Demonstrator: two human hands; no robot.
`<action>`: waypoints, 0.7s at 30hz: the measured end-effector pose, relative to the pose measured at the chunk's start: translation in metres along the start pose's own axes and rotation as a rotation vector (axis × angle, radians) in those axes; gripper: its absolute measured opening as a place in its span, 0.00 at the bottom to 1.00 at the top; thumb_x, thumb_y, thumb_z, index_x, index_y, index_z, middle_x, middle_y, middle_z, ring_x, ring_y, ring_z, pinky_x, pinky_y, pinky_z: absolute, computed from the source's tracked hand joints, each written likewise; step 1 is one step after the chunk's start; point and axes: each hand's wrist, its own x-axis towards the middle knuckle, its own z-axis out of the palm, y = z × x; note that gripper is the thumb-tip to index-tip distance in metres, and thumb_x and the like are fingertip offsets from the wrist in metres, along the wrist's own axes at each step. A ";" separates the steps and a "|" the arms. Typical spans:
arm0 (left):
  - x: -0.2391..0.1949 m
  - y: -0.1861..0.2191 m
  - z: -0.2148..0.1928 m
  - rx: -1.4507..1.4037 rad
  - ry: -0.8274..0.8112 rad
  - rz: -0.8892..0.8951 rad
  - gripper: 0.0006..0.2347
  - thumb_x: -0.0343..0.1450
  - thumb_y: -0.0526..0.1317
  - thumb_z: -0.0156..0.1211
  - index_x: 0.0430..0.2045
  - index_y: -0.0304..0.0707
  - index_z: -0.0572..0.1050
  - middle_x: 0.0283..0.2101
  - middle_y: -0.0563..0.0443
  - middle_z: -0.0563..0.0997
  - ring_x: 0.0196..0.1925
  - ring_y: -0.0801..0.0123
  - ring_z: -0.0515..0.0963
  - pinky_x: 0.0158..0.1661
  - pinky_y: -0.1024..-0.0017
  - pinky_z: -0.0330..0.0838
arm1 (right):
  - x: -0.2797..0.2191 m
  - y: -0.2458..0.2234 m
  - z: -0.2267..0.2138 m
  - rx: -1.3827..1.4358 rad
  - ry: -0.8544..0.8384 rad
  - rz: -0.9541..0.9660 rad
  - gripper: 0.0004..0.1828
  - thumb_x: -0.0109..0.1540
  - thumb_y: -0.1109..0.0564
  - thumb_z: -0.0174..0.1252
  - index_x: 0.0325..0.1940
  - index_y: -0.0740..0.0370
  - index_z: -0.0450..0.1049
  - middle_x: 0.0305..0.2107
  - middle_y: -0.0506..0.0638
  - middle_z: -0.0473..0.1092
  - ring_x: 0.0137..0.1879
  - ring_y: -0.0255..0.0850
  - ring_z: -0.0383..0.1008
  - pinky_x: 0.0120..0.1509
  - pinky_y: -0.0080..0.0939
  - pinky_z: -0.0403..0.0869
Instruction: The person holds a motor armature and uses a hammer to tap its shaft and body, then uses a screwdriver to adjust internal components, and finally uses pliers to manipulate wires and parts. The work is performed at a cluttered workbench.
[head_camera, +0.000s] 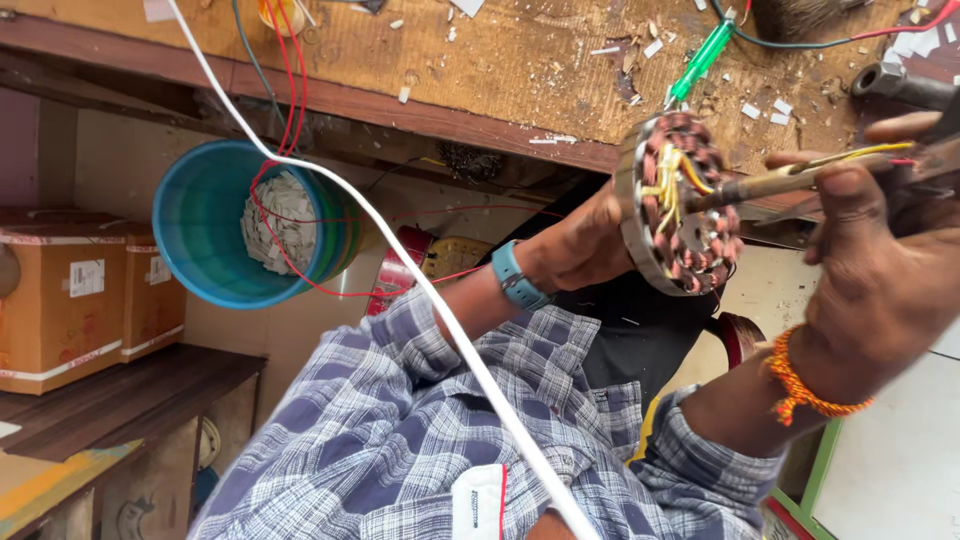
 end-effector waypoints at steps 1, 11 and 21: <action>0.000 0.009 0.004 0.114 0.004 0.055 0.57 0.59 0.63 0.75 0.77 0.46 0.39 0.72 0.37 0.61 0.71 0.49 0.68 0.71 0.44 0.65 | 0.001 0.006 0.001 0.060 0.012 -0.022 0.13 0.79 0.56 0.60 0.60 0.68 0.67 0.39 0.55 0.73 0.36 0.36 0.74 0.31 0.27 0.64; -0.025 0.097 0.001 1.199 0.260 0.462 0.57 0.59 0.43 0.84 0.74 0.59 0.35 0.70 0.45 0.55 0.69 0.55 0.66 0.72 0.54 0.67 | -0.047 0.035 0.007 0.103 -0.043 0.014 0.21 0.81 0.56 0.46 0.75 0.66 0.50 0.42 0.59 0.74 0.46 0.41 0.81 0.54 0.41 0.84; -0.019 0.106 0.003 1.705 0.306 0.642 0.58 0.51 0.48 0.91 0.71 0.61 0.46 0.75 0.39 0.46 0.74 0.48 0.56 0.68 0.54 0.69 | -0.032 0.053 0.069 -0.085 -0.081 -0.066 0.25 0.71 0.74 0.55 0.73 0.68 0.66 0.50 0.57 0.77 0.46 0.38 0.79 0.51 0.35 0.79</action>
